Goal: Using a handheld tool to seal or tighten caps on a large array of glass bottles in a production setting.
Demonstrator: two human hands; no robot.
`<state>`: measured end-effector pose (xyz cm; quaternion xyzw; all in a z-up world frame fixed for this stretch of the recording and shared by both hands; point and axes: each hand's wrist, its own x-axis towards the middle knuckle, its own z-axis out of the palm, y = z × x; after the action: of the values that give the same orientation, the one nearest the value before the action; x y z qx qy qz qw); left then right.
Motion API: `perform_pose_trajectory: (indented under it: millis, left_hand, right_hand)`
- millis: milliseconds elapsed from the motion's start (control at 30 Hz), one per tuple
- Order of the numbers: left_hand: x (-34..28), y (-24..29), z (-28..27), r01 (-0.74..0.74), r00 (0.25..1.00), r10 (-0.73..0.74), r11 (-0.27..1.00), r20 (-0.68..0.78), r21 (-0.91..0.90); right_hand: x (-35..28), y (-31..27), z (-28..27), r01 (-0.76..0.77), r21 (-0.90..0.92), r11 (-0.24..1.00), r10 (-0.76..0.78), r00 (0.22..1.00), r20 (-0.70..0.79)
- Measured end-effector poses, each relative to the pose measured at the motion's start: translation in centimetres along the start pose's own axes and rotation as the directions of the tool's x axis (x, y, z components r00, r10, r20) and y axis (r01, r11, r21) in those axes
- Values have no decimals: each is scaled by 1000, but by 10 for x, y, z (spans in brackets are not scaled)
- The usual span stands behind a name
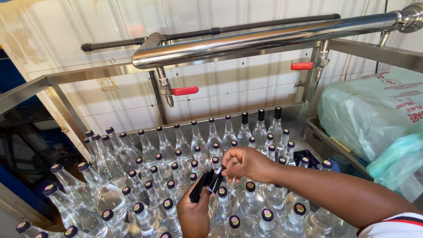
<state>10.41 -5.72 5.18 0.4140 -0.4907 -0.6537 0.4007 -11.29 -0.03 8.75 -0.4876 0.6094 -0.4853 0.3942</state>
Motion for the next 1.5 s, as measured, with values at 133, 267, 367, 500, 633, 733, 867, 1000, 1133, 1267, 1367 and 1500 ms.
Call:
perform_pose_trajectory:
  millis: [133, 267, 367, 500, 633, 733, 867, 1000, 1133, 1267, 1367, 1500]
  left_hand:
    - [2, 1, 6, -42, 999, 42, 996, 6, 76]
    - [4, 6, 18, 29, 997, -28, 1000, -66, 8]
    - [15, -2, 23, 110, 985, -126, 985, -120, -130]
    - [45, -33, 19, 247, 939, -310, 908, -148, -338]
    - [73, -60, 6, 348, 887, -442, 832, -135, -432]
    - [79, -65, 4, 414, 826, -530, 803, -194, -429]
    - [69, -65, 4, 392, 814, -521, 820, -259, -418]
    - [69, -77, -11, 405, 808, -529, 818, -257, -408]
    - [60, -76, -10, 355, 808, -496, 841, -318, -409]
    - [53, -66, -9, 361, 795, -519, 822, -315, -441]
    - [48, -68, -12, 359, 810, -503, 832, -303, -422]
    - [46, -72, -8, 268, 846, -434, 848, -310, -457]
  right_hand:
    - [0, -8, -26, -139, -69, 988, 148, 976, 157]
    - [8, -16, -54, -53, -251, 967, 152, 907, 393]
    - [42, -23, -84, -134, -416, 899, 175, 983, 62]
    - [165, 63, -209, -269, -620, 737, -75, 879, -471]
    - [257, 124, -260, -338, -737, 585, -142, 852, -504]
    - [317, 159, -268, -288, -808, 514, -201, 875, -440]
    - [358, 177, -260, -335, -855, 396, -167, 889, -425]
    - [375, 164, -253, -350, -826, 441, -99, 896, -433]
    - [383, 167, -243, -288, -735, 614, -113, 890, -442]
    - [389, 189, -238, -30, -735, 677, -458, 764, -454]
    - [366, 181, -222, -58, -648, 760, -310, 843, -440]
    - [353, 174, -210, -229, -593, 772, -107, 873, -476]
